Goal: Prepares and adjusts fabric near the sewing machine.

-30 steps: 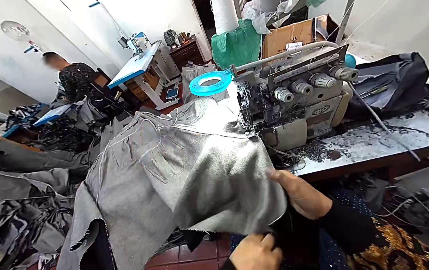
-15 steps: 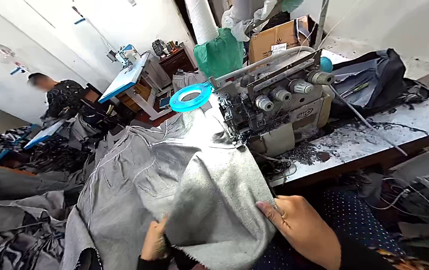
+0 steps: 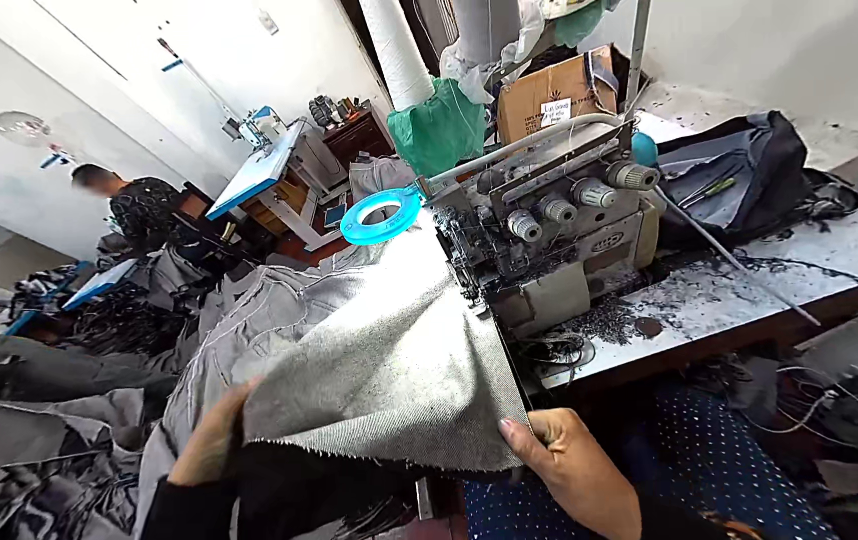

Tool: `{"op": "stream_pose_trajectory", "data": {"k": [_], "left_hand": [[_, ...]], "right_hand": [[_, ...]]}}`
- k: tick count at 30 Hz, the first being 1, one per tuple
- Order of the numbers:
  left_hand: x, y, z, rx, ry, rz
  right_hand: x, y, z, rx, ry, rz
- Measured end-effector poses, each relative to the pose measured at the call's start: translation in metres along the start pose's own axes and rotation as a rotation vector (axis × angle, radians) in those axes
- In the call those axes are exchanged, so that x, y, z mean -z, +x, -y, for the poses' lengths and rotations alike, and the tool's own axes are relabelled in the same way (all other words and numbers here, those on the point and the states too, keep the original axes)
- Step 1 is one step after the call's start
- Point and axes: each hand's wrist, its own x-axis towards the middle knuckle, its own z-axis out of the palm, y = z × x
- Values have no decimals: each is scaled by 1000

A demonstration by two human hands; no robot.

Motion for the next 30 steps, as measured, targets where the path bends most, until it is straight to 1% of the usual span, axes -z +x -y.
{"op": "stream_pose_trajectory", "data": {"k": [3, 5, 10, 14, 18, 20, 22, 24, 26, 27, 29, 30], "left_hand": [[-5, -13, 29, 14, -60, -77], [-8, -11, 36, 9, -62, -133], [-10, 15, 18, 23, 46, -178], [-4, 48, 0, -19, 165, -164], [-7, 72, -16, 13, 182, -190], [-11, 81, -17, 20, 146, -219], [-15, 83, -8, 20, 122, -273], [-20, 74, 14, -1, 129, -300], [-35, 59, 42, -1, 125, -291], [-46, 57, 56, 42, 103, -283], [-66, 66, 77, 155, 109, -282], [-74, 74, 78, 227, 143, -250]], "right_hand": [[-3, -8, 4, 5, 111, -59], [-5, -8, 5, -22, 128, -76], [-12, 19, -1, -14, 189, -109], [-11, 45, 5, -88, 244, -109], [-9, 63, 6, -102, 181, -99], [-9, 58, 0, -24, 70, -93], [-10, 41, -14, 123, -69, -130], [-3, 28, -31, 315, -210, -215], [12, 27, -45, 480, -420, -286], [22, 31, -49, 528, -554, -305], [40, 42, -59, 553, -862, -293], [47, 47, -66, 555, -1019, -274]]}}
